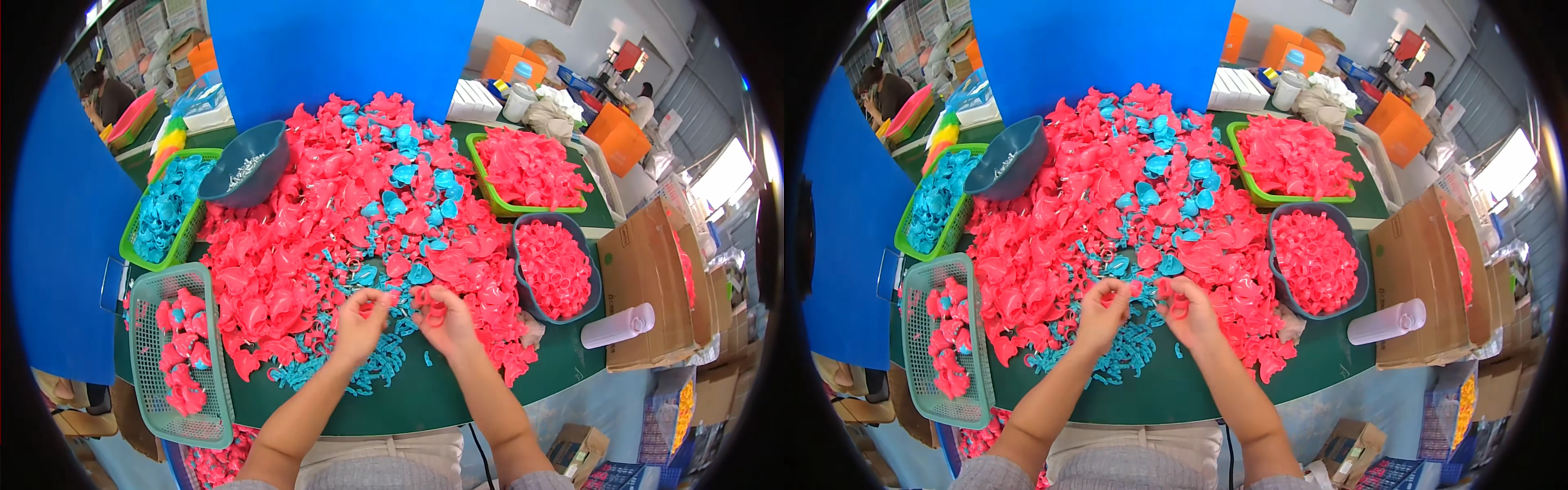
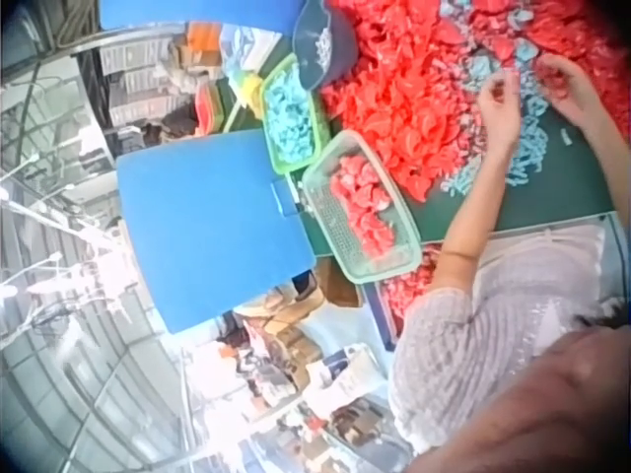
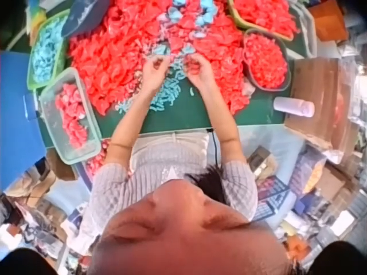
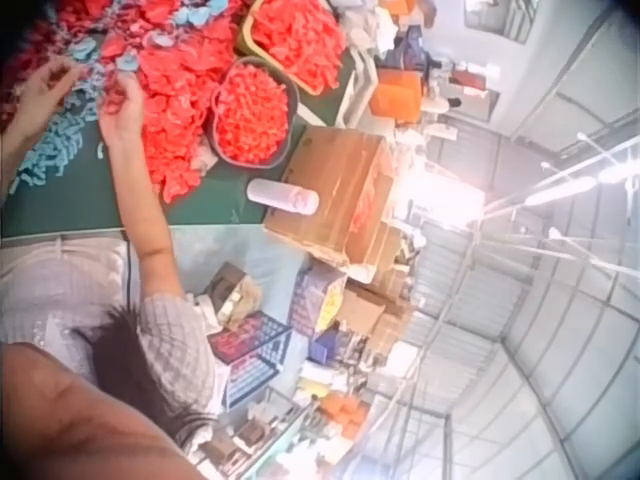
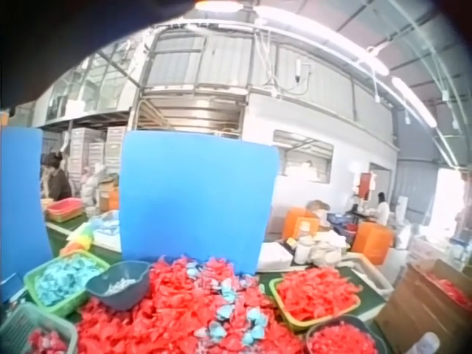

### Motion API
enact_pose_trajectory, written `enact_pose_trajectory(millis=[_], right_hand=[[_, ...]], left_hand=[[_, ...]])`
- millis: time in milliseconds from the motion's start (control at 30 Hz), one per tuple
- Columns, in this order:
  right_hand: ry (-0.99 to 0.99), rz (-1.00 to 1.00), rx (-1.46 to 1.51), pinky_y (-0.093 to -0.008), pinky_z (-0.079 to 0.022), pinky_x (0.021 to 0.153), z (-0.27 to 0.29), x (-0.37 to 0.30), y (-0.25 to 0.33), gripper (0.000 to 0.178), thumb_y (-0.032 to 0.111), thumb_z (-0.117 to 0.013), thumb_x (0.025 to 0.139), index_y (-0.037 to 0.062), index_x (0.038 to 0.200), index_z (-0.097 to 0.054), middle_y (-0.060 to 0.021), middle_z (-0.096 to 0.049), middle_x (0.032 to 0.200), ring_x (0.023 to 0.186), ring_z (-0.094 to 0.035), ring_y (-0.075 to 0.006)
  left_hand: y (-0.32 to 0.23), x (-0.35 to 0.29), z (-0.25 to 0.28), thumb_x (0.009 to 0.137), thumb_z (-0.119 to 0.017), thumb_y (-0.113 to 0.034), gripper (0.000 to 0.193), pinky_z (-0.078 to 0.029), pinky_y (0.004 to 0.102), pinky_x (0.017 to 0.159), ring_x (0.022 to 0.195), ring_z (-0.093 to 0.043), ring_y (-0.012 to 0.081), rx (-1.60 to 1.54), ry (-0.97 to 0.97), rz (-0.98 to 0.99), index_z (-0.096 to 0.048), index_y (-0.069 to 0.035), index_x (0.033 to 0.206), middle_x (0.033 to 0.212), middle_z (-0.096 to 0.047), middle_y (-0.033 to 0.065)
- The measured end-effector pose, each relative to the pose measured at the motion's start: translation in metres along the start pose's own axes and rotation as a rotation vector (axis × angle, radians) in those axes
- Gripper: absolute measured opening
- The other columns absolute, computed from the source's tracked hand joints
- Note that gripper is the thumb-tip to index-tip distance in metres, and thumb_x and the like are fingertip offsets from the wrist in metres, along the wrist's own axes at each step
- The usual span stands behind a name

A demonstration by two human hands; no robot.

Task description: Sorting small pink and blue toy components from a large pile into separate plastic baskets on a workbench.

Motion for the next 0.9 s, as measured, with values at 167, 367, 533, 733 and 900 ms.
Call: enact_pose_trajectory(millis=[167, 367, 533, 733, 900], right_hand=[[-0.098, 0.061, 0.272, -0.0353, -0.047, 0.088, -0.021, -0.013, -0.018, 0.034, 0.025, -0.052, 0.092, -0.0022, 0.113, -0.058, -0.0107, -0.062, 0.104, 0.096, -0.061, -0.0208], [-0.075, 0.290, 0.360, -0.0375, -0.047, 0.092, 0.007, -0.012, -0.010, 0.037, 0.030, -0.039, 0.098, 0.0055, 0.122, -0.053, -0.0125, -0.058, 0.113, 0.105, -0.057, -0.0250], [-0.020, 0.353, 0.484, -0.0359, -0.046, 0.092, 0.030, -0.017, 0.015, 0.039, 0.033, -0.042, 0.097, 0.0060, 0.120, -0.056, -0.0115, -0.057, 0.116, 0.107, -0.055, -0.0240], [0.029, 0.513, 0.576, -0.0382, -0.052, 0.081, 0.032, -0.034, 0.101, 0.033, 0.029, -0.050, 0.093, 0.0070, 0.115, -0.059, -0.0143, -0.062, 0.108, 0.097, -0.061, -0.0232], [-0.737, 1.026, -0.125, -0.0350, -0.051, 0.073, 0.078, -0.050, 0.203, 0.031, 0.028, -0.055, 0.094, 0.0085, 0.116, -0.061, -0.0084, -0.063, 0.111, 0.095, -0.062, -0.0213]], left_hand=[[-0.015, -0.018, -0.057, 0.085, -0.069, -0.009, 0.011, -0.046, 0.0255, 0.063, 0.075, -0.058, 0.0154, 0.452, 0.007, -0.661, -0.062, -0.003, 0.090, 0.087, -0.059, 0.0073], [-0.013, -0.021, -0.100, 0.077, -0.069, -0.011, 0.019, -0.041, 0.0413, 0.087, 0.096, -0.053, 0.0320, 0.495, 0.079, -0.780, -0.063, -0.004, 0.095, 0.095, -0.058, 0.0123], [-0.018, -0.014, -0.125, 0.076, -0.071, -0.011, 0.025, -0.043, 0.0421, 0.088, 0.101, -0.053, 0.0343, 0.495, 0.114, -0.892, -0.061, -0.002, 0.098, 0.102, -0.058, 0.0153], [-0.036, -0.017, -0.139, 0.077, -0.071, -0.013, 0.026, -0.041, 0.0438, 0.092, 0.104, -0.053, 0.0357, 0.459, 0.139, -0.994, -0.061, -0.002, 0.098, 0.112, -0.054, 0.0167], [-0.009, -0.010, -0.068, 0.080, -0.069, -0.009, 0.021, -0.044, 0.0406, 0.090, 0.103, -0.054, 0.0317, 0.546, 0.090, -0.811, -0.061, -0.003, 0.098, 0.112, -0.054, 0.0157]])
Point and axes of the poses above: each hand's wrist, its own x-axis towards the middle knuckle, its own z-axis out of the back of the hand, y = z × x, the point moved 3 cm from there along x, towards the middle knuckle
